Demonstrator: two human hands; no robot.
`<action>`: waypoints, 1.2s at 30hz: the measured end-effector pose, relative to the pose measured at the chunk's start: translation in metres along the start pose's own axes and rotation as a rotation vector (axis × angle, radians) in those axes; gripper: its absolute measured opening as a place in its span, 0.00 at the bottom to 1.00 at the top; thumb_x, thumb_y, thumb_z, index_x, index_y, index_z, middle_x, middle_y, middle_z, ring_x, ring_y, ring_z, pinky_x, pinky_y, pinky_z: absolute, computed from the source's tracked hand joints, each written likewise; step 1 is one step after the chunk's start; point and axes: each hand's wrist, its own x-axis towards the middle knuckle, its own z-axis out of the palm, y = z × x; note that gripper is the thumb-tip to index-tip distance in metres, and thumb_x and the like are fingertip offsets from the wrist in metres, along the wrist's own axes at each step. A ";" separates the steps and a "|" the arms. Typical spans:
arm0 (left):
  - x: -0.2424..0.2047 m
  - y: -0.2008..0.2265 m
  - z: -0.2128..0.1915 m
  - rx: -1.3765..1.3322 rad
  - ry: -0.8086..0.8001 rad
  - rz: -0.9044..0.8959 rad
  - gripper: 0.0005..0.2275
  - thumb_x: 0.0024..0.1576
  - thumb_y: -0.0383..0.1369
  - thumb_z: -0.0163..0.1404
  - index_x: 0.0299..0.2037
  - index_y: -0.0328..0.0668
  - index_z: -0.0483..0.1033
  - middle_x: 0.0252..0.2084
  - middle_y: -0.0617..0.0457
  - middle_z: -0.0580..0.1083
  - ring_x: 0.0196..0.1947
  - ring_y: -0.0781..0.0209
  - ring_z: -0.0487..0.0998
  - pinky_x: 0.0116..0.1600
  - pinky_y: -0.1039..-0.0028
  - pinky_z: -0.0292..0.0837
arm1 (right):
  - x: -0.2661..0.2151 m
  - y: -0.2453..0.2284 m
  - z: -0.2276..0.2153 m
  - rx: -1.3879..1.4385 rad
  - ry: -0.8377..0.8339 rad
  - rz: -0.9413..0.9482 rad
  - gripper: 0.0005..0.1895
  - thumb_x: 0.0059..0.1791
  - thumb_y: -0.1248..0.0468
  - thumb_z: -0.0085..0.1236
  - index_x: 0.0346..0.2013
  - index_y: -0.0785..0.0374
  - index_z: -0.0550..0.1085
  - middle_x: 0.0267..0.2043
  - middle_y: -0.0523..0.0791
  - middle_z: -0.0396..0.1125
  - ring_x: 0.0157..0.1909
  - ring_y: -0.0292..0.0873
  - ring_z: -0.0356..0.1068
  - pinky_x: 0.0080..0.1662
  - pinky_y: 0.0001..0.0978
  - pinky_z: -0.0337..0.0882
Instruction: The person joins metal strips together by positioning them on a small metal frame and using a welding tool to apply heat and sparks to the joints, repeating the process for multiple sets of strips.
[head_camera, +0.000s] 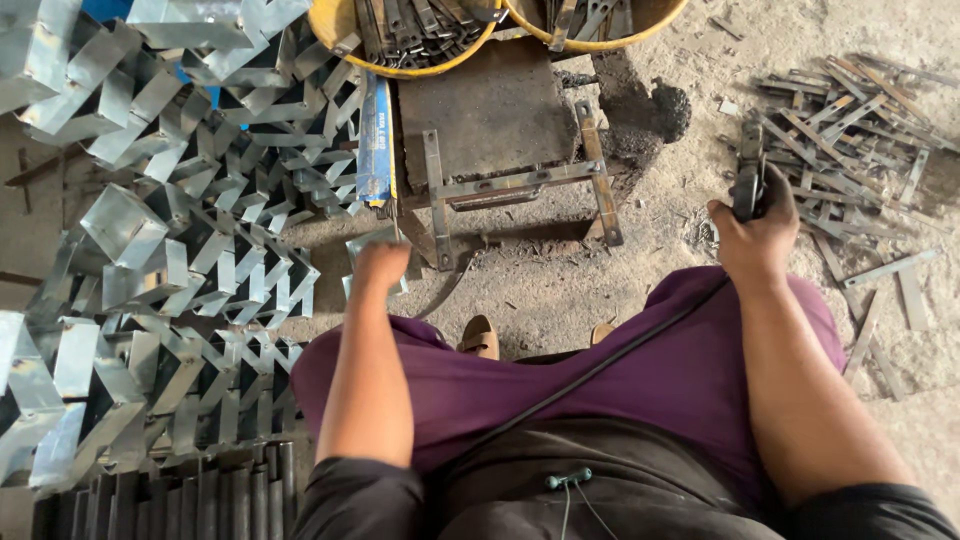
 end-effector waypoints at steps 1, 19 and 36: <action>-0.020 0.006 -0.015 0.116 -0.153 -0.053 0.23 0.62 0.47 0.41 0.52 0.36 0.78 0.57 0.33 0.73 0.55 0.39 0.76 0.61 0.55 0.71 | 0.001 -0.002 0.001 0.055 -0.017 0.017 0.30 0.47 0.67 0.68 0.63 0.67 0.71 0.49 0.43 0.69 0.47 0.37 0.68 0.50 0.30 0.71; -0.307 -0.015 -0.179 -0.297 1.360 0.731 0.14 0.76 0.34 0.42 0.40 0.30 0.68 0.29 0.50 0.69 0.26 0.58 0.72 0.32 0.73 0.69 | -0.009 -0.011 0.014 0.631 -0.163 0.350 0.25 0.49 0.72 0.59 0.61 0.56 0.66 0.54 0.42 0.67 0.55 0.37 0.66 0.56 0.31 0.69; -0.255 0.121 -0.030 -0.372 0.526 0.950 0.05 0.59 0.28 0.53 0.43 0.40 0.79 0.29 0.50 0.77 0.27 0.55 0.77 0.32 0.66 0.73 | -0.073 -0.086 0.010 0.186 -0.378 -0.058 0.32 0.45 0.55 0.67 0.57 0.74 0.72 0.41 0.52 0.75 0.44 0.45 0.73 0.48 0.35 0.74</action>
